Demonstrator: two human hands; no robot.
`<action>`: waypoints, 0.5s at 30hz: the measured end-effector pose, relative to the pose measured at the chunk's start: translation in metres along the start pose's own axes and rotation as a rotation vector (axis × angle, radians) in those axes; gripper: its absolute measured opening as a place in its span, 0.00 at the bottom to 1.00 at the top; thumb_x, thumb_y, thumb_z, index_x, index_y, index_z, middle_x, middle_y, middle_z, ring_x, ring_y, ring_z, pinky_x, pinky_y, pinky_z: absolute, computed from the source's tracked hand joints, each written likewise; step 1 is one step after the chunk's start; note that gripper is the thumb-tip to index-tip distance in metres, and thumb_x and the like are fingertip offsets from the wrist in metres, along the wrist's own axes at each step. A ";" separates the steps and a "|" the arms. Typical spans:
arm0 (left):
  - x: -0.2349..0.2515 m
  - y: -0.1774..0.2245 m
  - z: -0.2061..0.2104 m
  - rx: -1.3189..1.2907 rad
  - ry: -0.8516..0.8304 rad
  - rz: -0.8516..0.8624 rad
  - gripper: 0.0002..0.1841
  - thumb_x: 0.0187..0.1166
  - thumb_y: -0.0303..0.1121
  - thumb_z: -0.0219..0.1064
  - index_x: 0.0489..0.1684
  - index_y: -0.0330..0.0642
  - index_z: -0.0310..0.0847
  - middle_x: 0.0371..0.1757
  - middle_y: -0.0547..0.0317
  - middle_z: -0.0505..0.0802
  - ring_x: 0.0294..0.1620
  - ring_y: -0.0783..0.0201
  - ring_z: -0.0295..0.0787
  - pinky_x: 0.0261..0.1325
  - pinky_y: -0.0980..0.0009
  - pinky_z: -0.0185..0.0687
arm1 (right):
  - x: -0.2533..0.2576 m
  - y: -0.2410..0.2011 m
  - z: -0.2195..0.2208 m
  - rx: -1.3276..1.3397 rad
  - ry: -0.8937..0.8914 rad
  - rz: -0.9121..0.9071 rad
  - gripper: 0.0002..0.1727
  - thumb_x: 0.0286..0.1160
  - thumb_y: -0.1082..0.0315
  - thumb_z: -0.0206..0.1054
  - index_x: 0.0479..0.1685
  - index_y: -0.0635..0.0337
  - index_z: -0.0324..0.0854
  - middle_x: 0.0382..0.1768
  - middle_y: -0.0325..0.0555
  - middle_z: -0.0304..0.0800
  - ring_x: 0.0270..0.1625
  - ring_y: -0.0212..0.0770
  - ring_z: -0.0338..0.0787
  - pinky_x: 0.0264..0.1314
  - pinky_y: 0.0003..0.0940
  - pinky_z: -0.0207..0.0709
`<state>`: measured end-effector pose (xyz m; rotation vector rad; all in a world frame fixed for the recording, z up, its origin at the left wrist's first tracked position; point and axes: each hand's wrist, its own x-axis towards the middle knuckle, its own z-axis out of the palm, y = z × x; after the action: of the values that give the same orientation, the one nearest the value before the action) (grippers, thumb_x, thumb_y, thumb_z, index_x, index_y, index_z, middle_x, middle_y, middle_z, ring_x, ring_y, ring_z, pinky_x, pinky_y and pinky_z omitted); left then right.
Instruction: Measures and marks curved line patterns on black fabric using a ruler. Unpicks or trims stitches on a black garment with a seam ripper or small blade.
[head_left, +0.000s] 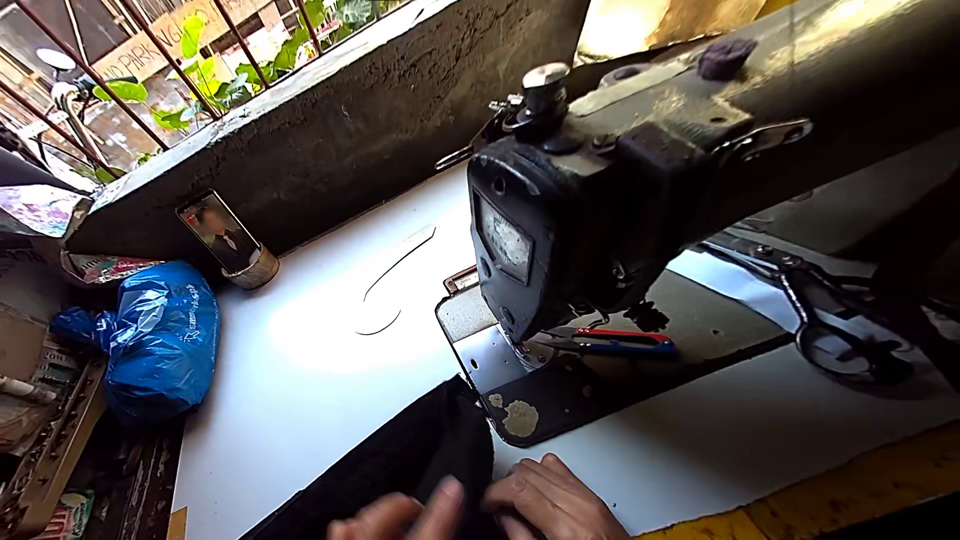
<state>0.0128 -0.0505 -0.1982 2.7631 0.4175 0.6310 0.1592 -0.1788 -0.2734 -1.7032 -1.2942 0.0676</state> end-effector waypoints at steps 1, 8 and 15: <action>0.012 -0.018 -0.010 0.030 -0.004 -0.024 0.17 0.77 0.35 0.71 0.61 0.38 0.90 0.49 0.40 0.90 0.42 0.52 0.87 0.47 0.56 0.78 | 0.000 0.000 0.000 0.007 -0.005 0.002 0.11 0.82 0.72 0.58 0.45 0.61 0.89 0.33 0.52 0.92 0.39 0.48 0.88 0.46 0.42 0.71; 0.091 -0.123 -0.020 -0.410 -0.116 -0.027 0.15 0.82 0.29 0.61 0.60 0.41 0.89 0.43 0.64 0.94 0.34 0.74 0.92 0.36 0.77 0.91 | 0.001 0.000 -0.001 0.018 -0.030 0.002 0.12 0.84 0.72 0.58 0.46 0.62 0.89 0.33 0.54 0.91 0.38 0.51 0.89 0.46 0.45 0.72; 0.134 -0.106 0.018 -0.705 -0.751 -0.125 0.24 0.76 0.29 0.68 0.73 0.37 0.78 0.48 0.63 0.94 0.48 0.75 0.90 0.57 0.73 0.85 | 0.001 -0.001 -0.002 0.043 -0.033 0.021 0.12 0.83 0.73 0.58 0.47 0.63 0.89 0.34 0.56 0.91 0.39 0.53 0.90 0.46 0.48 0.74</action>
<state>0.1140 0.0882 -0.1972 2.0568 0.1437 -0.2726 0.1597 -0.1793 -0.2708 -1.6855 -1.2905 0.1345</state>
